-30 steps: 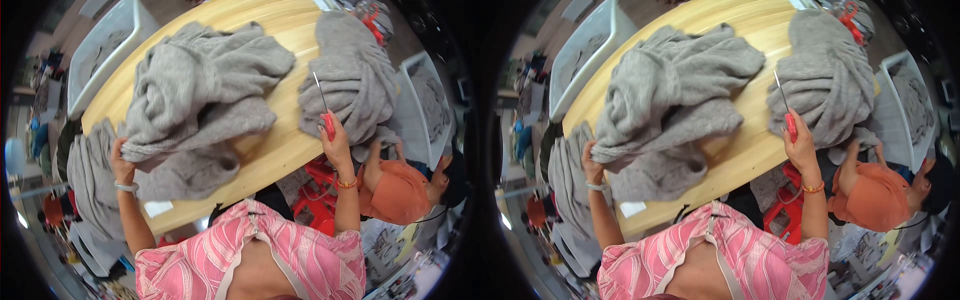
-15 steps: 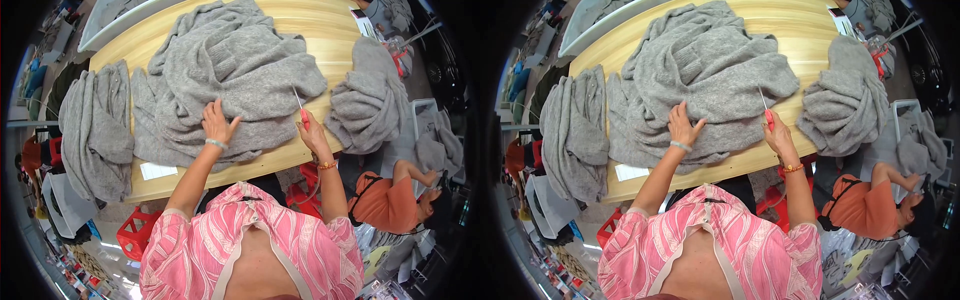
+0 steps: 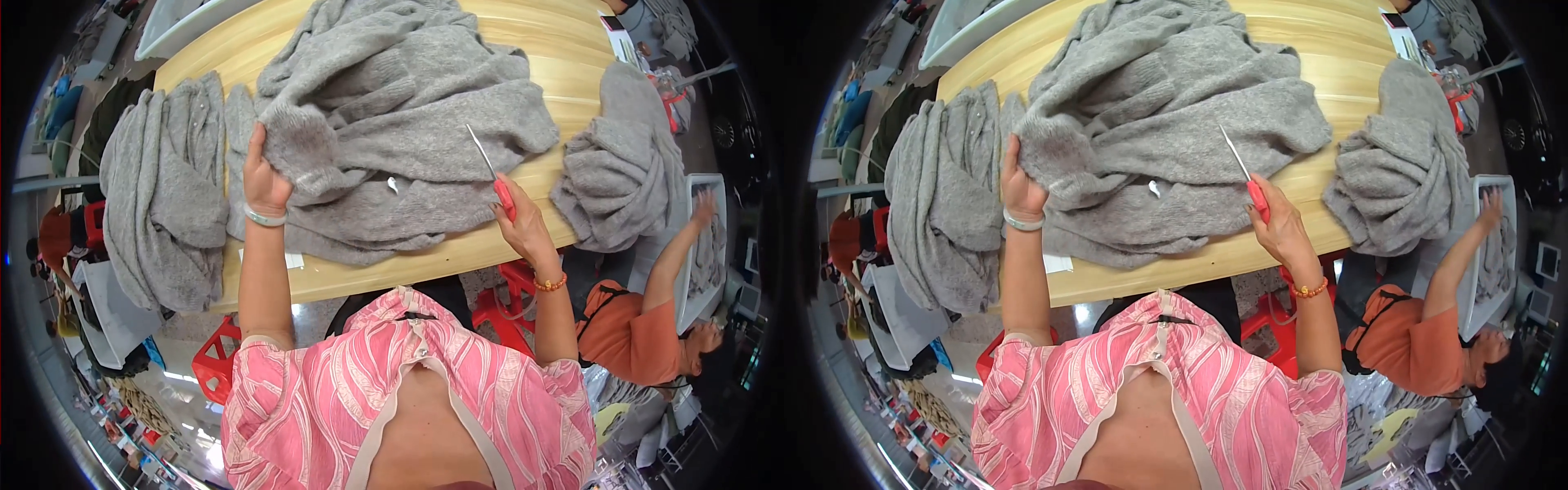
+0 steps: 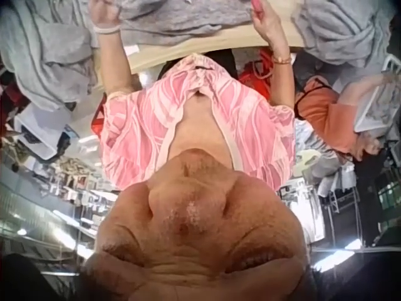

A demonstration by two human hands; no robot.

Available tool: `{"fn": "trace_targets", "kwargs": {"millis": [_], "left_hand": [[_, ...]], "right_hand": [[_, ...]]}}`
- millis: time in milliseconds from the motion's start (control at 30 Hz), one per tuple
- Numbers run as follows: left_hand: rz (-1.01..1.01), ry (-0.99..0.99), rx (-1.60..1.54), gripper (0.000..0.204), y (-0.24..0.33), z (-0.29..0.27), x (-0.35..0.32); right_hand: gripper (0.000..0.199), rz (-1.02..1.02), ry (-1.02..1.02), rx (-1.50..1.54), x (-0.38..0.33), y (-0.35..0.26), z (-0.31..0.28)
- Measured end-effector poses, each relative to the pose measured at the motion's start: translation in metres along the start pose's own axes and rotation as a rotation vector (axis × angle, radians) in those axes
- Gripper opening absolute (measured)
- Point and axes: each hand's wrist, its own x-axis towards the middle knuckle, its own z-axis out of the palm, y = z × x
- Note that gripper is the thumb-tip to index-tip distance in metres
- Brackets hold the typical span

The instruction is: Trimming loose threads from grey garments using scissors.

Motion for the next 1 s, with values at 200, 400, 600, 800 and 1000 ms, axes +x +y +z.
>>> {"fn": "trace_targets", "kwargs": {"millis": [200,400,600,800,1000], "left_hand": [[-0.033,0.081,-0.099,0.036,-0.036,-0.042,0.005],[-0.094,0.145,-0.066,0.033,-0.084,-0.058,0.010],[-0.104,0.179,0.473,0.025,-0.102,-0.086,-0.005],[-0.116,0.125,0.875,0.021,-0.092,-0.082,-0.015],[0.031,0.327,0.547,0.028,-0.071,-0.049,0.023]], "right_hand": [[0.048,-0.170,-0.139,0.047,0.012,-0.063,0.022],[0.050,-0.144,-0.564,-0.250,0.002,-0.080,0.041],[0.050,-0.040,-0.524,-0.191,0.007,-0.088,0.031],[0.050,-0.141,-0.418,-0.131,0.002,-0.072,0.038],[0.050,-0.158,-0.370,-0.116,0.002,-0.071,0.037]]}}
